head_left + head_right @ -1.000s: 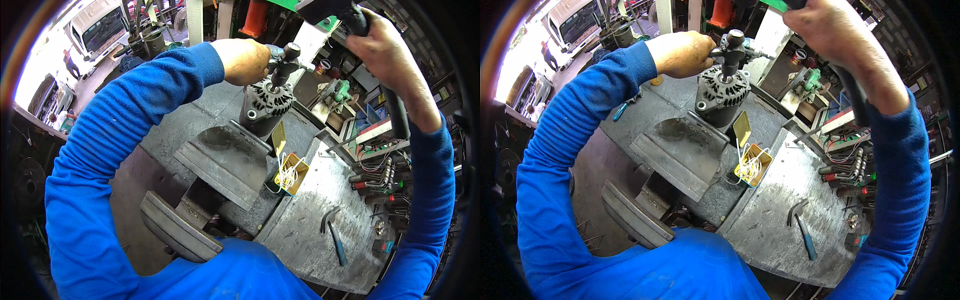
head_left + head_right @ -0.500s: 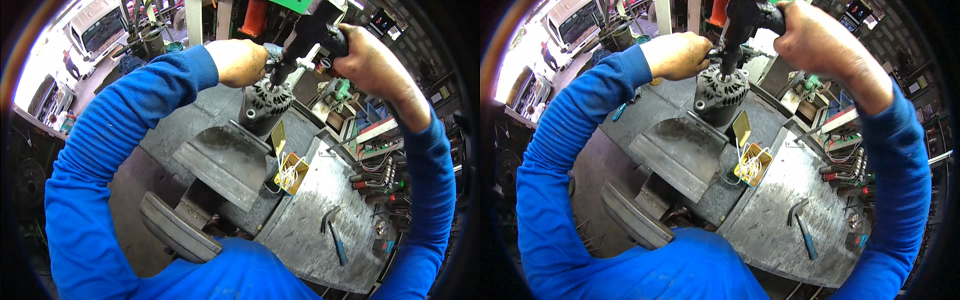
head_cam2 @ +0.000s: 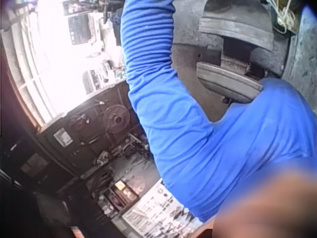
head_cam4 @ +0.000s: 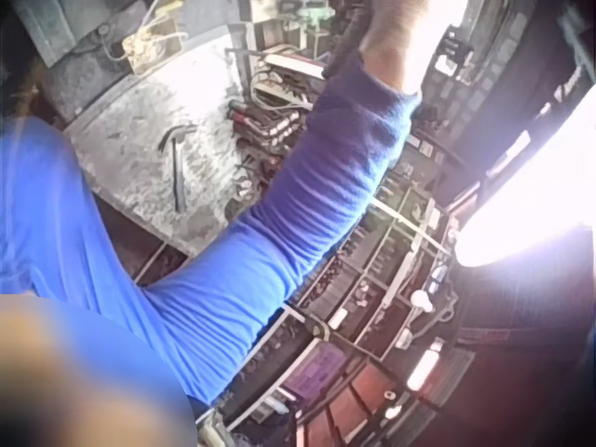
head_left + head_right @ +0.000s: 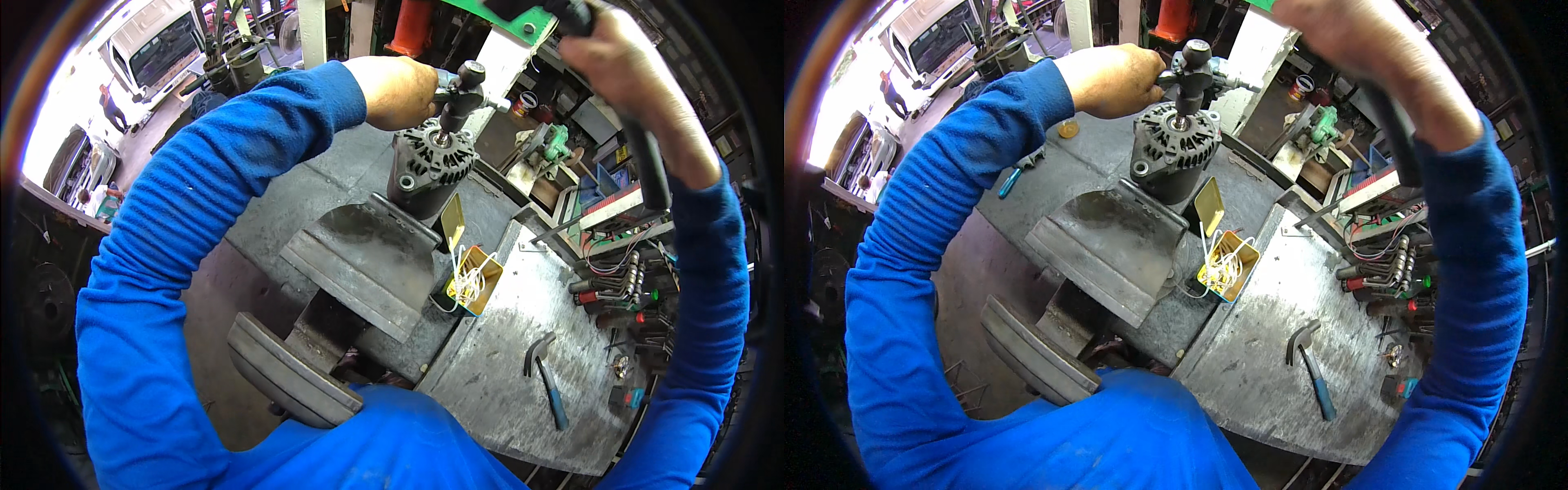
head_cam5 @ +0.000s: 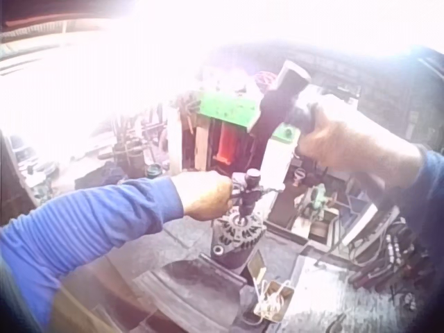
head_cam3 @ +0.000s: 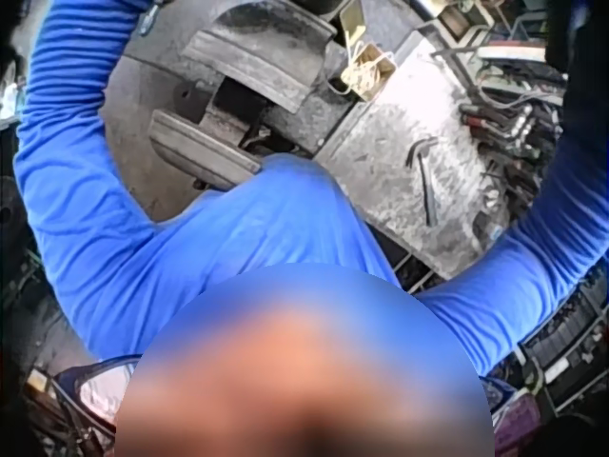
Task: The person uses a hammer and a metal pipe to repeatedly strike the housing of an alternator, attempting to dislodge a component. They rotate the alternator and reposition the pipe multiple times while striking it. The person then places the alternator on the floor and uses a metal cylinder as an anvil to continue hammering the component.
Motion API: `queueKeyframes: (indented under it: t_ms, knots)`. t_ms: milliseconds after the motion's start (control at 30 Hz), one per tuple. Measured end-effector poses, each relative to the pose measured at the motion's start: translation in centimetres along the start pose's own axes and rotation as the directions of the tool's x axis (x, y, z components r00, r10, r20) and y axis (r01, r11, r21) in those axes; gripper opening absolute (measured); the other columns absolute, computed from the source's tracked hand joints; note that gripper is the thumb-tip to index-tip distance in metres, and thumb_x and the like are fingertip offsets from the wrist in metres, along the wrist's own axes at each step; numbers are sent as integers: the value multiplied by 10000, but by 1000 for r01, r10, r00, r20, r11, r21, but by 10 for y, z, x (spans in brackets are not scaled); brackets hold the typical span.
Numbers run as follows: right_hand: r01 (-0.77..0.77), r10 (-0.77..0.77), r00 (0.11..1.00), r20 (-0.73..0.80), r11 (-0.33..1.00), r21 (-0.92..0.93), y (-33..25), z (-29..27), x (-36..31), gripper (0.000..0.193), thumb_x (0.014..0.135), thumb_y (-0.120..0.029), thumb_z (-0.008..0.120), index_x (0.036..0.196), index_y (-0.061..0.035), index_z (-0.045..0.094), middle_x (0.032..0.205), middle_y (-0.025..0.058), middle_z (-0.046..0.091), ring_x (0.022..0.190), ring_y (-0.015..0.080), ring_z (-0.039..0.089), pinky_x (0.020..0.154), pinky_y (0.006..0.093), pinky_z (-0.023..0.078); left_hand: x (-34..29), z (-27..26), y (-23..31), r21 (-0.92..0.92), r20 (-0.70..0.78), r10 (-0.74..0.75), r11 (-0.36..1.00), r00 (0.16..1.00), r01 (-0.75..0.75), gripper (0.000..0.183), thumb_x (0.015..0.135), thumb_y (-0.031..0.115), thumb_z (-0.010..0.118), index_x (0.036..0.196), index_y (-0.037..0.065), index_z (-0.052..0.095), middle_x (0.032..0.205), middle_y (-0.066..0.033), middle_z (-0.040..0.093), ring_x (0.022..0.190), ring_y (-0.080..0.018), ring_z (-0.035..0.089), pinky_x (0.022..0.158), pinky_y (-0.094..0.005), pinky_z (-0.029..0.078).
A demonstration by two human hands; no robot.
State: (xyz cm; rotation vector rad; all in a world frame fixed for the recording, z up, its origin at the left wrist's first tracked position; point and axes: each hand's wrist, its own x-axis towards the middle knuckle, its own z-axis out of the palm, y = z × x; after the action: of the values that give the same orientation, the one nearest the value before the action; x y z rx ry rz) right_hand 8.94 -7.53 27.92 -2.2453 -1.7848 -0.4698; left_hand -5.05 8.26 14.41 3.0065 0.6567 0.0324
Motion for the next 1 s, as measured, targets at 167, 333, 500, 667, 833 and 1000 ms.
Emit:
queueKeyframes:
  t_ms: [167,333,500,667,833,1000]
  knots:
    - [56,-86,975,205,987,149,52,41,2,441,796,-90,674,1210,60,669,860,196,745,788,280,736,770,395,582,-4,1,2,37,-6,-38,999,999,38,340,1023,255,592,1162,-41,685,961,-273,743,928,-409,752,868,-489,602]
    - [162,-177,981,76,973,166,66,37,5,451,792,-90,659,1217,59,656,825,165,714,736,240,682,752,396,566,-7,-2,2,13,24,-48,999,999,48,336,1024,250,591,1163,-43,681,955,-275,739,924,-421,745,857,-492,599]
    - [-55,10,984,181,967,248,11,-29,6,380,889,-167,677,1188,68,668,884,159,719,765,215,683,718,387,570,-6,-1,2,39,30,-22,999,999,21,329,1029,250,577,1150,-36,686,956,-274,737,924,-428,740,857,-495,597]
    - [256,-255,966,42,967,-4,14,26,1,392,805,-127,666,1137,81,679,796,163,711,721,235,691,707,384,558,-8,1,0,34,23,-29,999,999,28,335,1026,243,568,1152,-47,680,952,-276,737,920,-426,744,850,-498,602]
    - [97,-117,967,226,990,98,74,45,3,449,787,-95,670,1210,55,660,861,191,731,756,270,712,760,405,576,-8,0,0,36,5,-8,999,1000,8,338,1023,238,569,1155,-54,678,963,-292,734,926,-434,743,856,-495,601]
    - [399,-400,896,-196,916,-44,53,4,20,463,792,-101,668,1245,-5,672,844,182,723,767,295,717,752,413,573,-3,0,1,22,56,-90,996,994,89,335,1020,233,568,1144,-58,680,983,-291,736,953,-427,745,866,-494,598]
